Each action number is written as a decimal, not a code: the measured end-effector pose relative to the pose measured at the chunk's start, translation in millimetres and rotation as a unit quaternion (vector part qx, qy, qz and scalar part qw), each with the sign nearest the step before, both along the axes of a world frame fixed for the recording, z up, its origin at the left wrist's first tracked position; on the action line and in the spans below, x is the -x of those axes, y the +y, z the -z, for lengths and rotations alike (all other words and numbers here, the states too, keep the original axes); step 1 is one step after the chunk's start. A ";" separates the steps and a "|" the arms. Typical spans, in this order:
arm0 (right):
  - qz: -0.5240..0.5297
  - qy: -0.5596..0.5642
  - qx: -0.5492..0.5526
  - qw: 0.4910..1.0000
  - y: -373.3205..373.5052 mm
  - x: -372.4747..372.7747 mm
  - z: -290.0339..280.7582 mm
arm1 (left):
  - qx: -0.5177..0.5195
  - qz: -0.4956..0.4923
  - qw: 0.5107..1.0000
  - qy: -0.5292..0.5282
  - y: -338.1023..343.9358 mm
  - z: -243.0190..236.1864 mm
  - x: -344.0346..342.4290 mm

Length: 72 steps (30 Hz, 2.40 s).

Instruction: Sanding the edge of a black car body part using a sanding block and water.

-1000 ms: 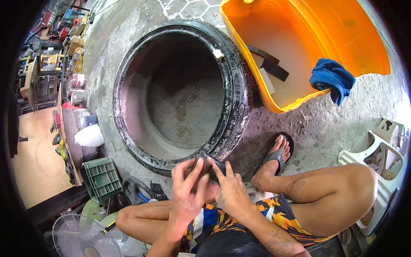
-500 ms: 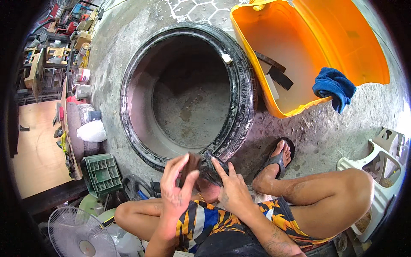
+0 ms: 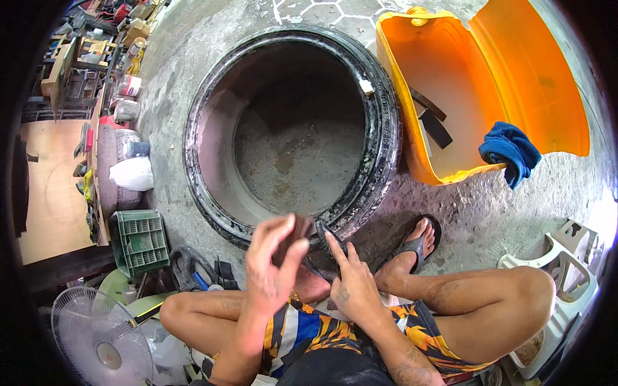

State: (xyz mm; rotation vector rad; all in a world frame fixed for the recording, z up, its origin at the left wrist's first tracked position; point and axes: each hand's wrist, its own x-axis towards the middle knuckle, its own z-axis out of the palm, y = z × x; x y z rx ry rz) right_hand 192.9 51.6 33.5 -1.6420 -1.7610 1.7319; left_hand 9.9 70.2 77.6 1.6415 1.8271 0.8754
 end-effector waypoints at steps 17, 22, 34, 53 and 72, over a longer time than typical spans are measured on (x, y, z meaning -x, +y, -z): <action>0.003 0.024 -0.024 0.999 -10.9 1.0 24.0 | -0.022 0.035 0.999 -0.009 44.7 45.7 -34.5; -0.008 0.022 -0.037 0.999 -1.1 -3.0 5.7 | -0.002 -0.016 0.997 -0.069 8.9 4.2 1.7; -0.012 0.016 0.005 1.000 0.2 2.0 -2.3 | 0.009 -0.040 0.991 -0.126 63.5 53.3 -7.6; -0.024 0.011 0.094 0.995 -12.0 24.8 24.7 | 0.199 0.156 0.923 -0.291 208.8 -15.8 -148.1; 0.468 0.322 -0.020 0.823 17.5 -22.1 16.1 | 0.195 0.399 0.893 -0.081 258.2 10.5 -217.7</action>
